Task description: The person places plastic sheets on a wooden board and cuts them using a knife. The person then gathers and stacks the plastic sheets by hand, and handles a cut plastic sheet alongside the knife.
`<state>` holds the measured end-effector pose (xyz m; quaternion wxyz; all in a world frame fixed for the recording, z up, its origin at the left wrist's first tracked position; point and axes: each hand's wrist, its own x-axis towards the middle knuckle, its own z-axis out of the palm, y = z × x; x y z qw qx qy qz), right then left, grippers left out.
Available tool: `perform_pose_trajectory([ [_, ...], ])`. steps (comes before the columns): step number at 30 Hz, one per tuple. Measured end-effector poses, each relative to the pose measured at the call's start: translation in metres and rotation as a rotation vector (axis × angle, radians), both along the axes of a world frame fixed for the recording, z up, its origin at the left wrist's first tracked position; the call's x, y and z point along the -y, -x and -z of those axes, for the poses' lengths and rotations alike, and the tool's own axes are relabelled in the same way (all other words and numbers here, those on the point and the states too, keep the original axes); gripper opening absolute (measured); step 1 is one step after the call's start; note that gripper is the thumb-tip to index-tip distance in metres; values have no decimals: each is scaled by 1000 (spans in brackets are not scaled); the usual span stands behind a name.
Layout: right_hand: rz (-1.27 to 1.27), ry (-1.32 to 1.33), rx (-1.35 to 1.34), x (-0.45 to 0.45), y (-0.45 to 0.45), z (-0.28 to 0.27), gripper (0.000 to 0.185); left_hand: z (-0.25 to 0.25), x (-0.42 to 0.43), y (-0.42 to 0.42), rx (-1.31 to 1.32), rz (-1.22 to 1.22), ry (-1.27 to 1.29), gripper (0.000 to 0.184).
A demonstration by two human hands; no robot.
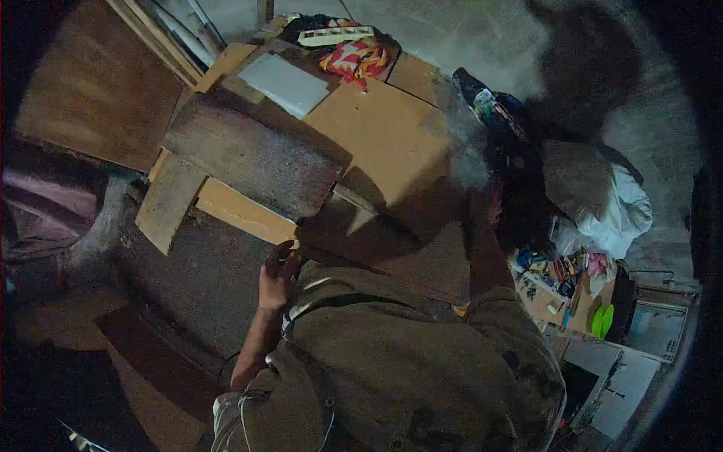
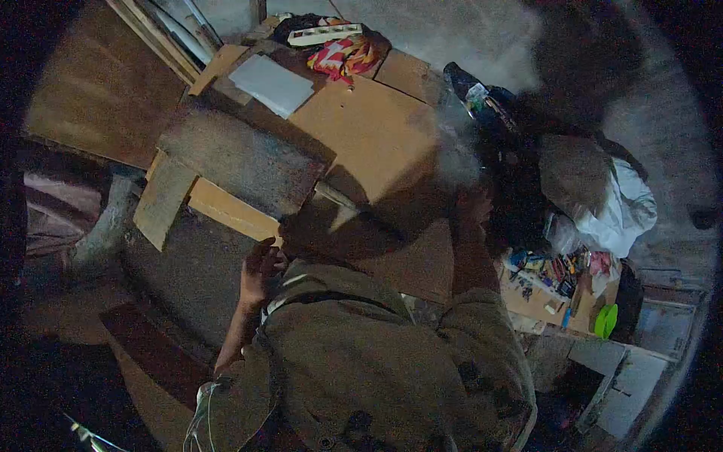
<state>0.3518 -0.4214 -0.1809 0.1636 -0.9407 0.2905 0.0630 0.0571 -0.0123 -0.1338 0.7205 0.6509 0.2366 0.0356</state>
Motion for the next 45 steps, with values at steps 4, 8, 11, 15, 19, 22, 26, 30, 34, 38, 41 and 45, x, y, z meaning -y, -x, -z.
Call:
perform_pose_trajectory([
  [4, -34, -11, 125, -8, 11, -16, 84, 9, 2, 5, -54, 23, -4, 43],
  [8, -301, 0, 389, 41, -9, 46, 77, -11, 5, -3, -149, 30, -56, 38],
  [11, -232, -121, 272, 39, -8, 34, 56, 26, 6, 10, 96, -24, 153, 38],
  [15, -196, -517, 311, 27, 0, 12, 39, 7, 8, 2, -215, -44, -5, 36],
  [19, -535, -359, 478, 7, 1, -5, 28, 3, 9, 2, -155, -33, -12, 36],
  [22, -406, -563, 413, -37, 16, -32, 24, -1, 8, 3, -97, 13, -74, 35],
  [26, -369, -998, 234, -77, 40, -66, 20, 9, 5, 7, -15, 50, -115, 35],
  [30, -561, -857, 15, -112, 59, -79, 22, 27, 5, 14, 100, 85, -274, 34],
  [34, -778, -703, -10, -111, 46, -16, 28, 7, 6, 8, -157, -34, 43, 33],
  [38, -855, -480, 29, -114, 43, -16, 35, -5, 4, 15, -206, -35, -29, 33],
  [41, -830, -391, 137, -101, 38, 2, 32, -6, 5, 17, -133, -38, -71, 33],
  [45, -783, -509, 146, -90, 28, 9, 35, -20, 5, 13, -207, -100, 80, 34],
])
